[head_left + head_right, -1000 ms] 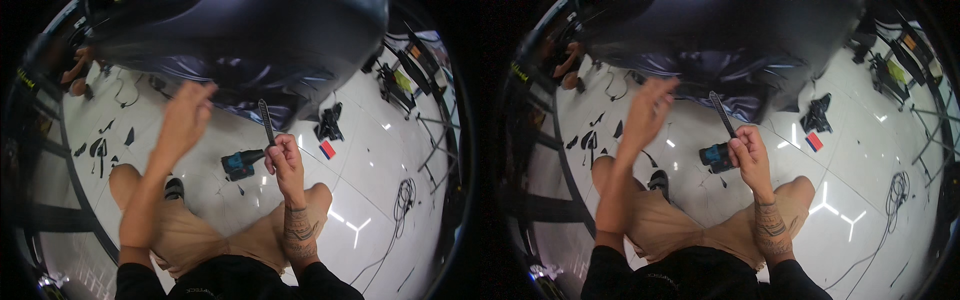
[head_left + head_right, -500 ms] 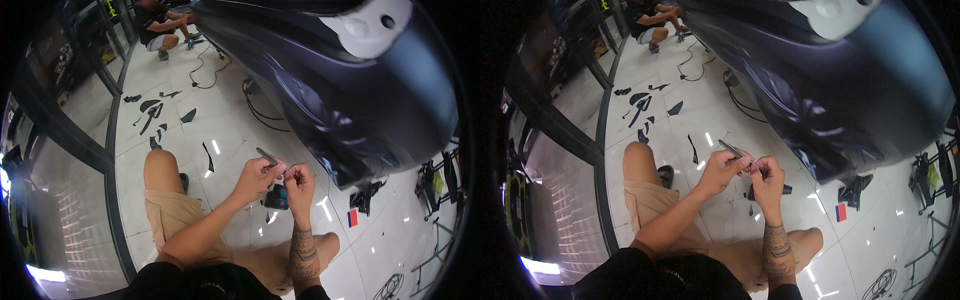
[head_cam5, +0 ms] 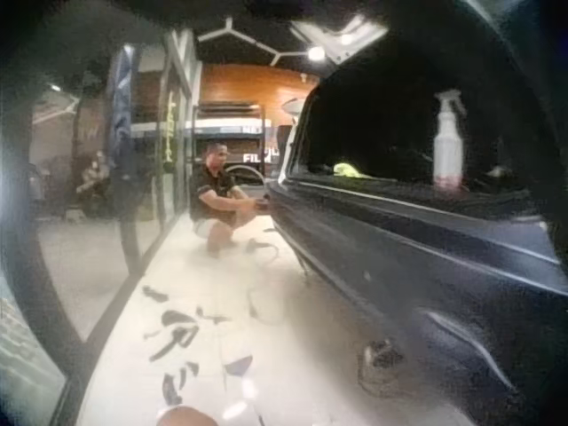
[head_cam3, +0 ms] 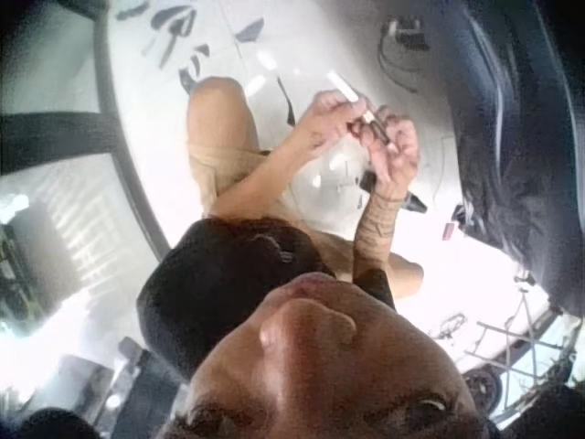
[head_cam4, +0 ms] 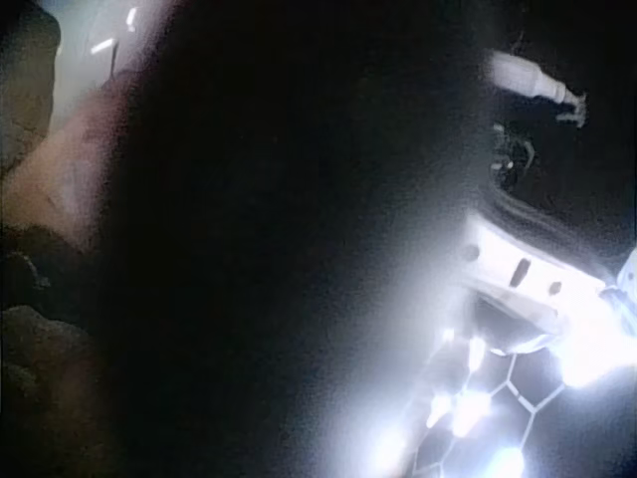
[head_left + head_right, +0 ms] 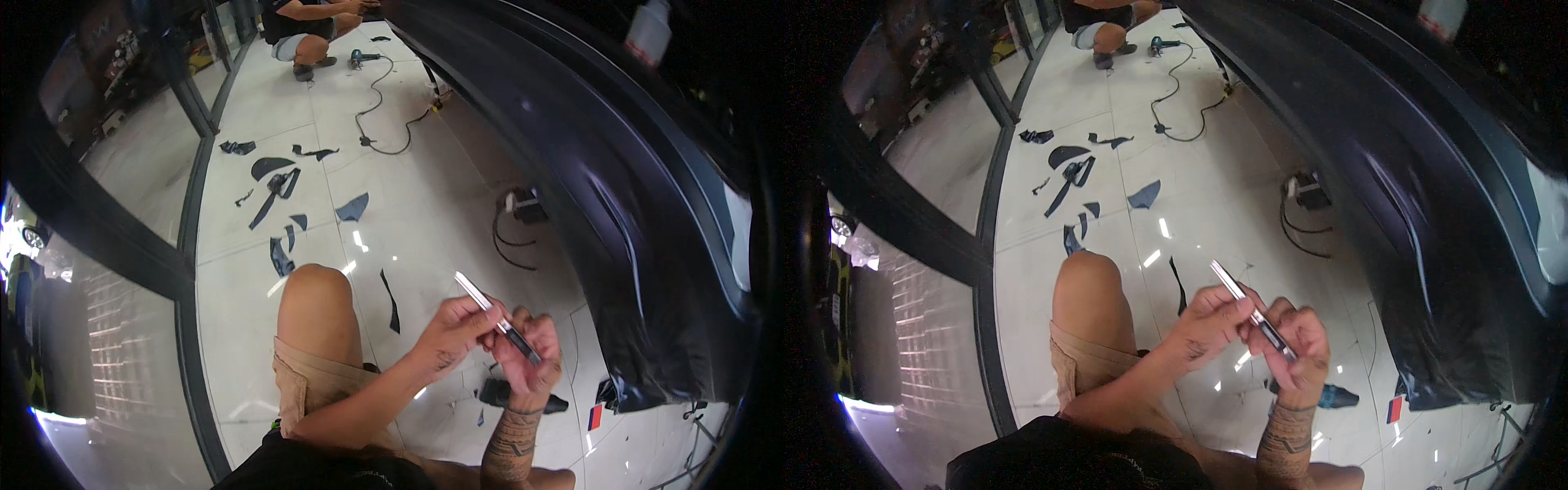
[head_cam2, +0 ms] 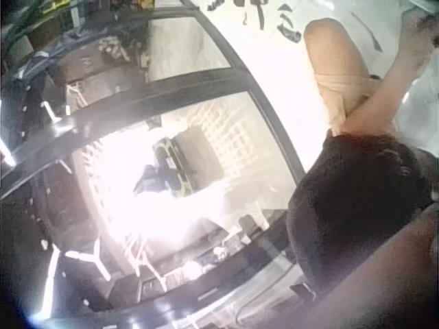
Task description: The person kneels on the floor and applies a black vinyl wrap to a car bumper. They use a squeegee to smooth the film and a knife to trim the edges, then peel away the excess material.
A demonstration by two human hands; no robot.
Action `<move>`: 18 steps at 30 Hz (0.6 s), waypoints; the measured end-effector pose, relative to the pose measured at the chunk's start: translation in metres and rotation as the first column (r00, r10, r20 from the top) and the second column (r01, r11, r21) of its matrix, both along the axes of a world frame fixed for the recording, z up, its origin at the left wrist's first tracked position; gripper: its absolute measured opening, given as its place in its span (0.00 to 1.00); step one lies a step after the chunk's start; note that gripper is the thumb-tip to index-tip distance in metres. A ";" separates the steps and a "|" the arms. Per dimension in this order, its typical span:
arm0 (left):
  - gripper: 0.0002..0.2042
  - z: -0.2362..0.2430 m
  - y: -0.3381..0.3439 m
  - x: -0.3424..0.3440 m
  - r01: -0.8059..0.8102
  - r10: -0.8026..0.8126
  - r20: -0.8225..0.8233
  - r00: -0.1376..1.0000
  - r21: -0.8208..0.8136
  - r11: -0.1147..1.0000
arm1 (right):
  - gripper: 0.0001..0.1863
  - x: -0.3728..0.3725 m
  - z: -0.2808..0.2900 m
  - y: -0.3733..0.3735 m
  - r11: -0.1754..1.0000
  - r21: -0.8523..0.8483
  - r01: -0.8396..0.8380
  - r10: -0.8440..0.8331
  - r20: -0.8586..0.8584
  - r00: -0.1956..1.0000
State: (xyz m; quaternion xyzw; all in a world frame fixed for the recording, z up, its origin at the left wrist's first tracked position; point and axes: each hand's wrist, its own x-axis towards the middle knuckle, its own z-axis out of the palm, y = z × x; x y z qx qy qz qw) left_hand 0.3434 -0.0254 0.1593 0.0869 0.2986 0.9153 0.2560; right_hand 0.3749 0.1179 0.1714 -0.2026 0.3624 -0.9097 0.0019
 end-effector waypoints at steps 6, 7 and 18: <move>0.07 -0.017 -0.051 -0.092 0.287 -0.307 -0.347 0.886 -0.108 0.952 | 0.19 -0.059 0.029 -0.043 0.957 0.251 0.143 -0.112 -0.133 0.985; 0.07 -0.002 -0.065 -0.106 0.395 -0.430 -0.546 0.719 -0.188 0.899 | 0.18 -0.064 0.037 -0.048 0.982 0.130 0.140 -0.127 -0.102 0.987; 0.13 0.082 -0.156 -0.187 0.931 -0.183 -0.965 0.186 0.114 0.347 | 0.14 -0.053 0.111 -0.131 0.973 0.143 0.183 -0.156 -0.177 0.972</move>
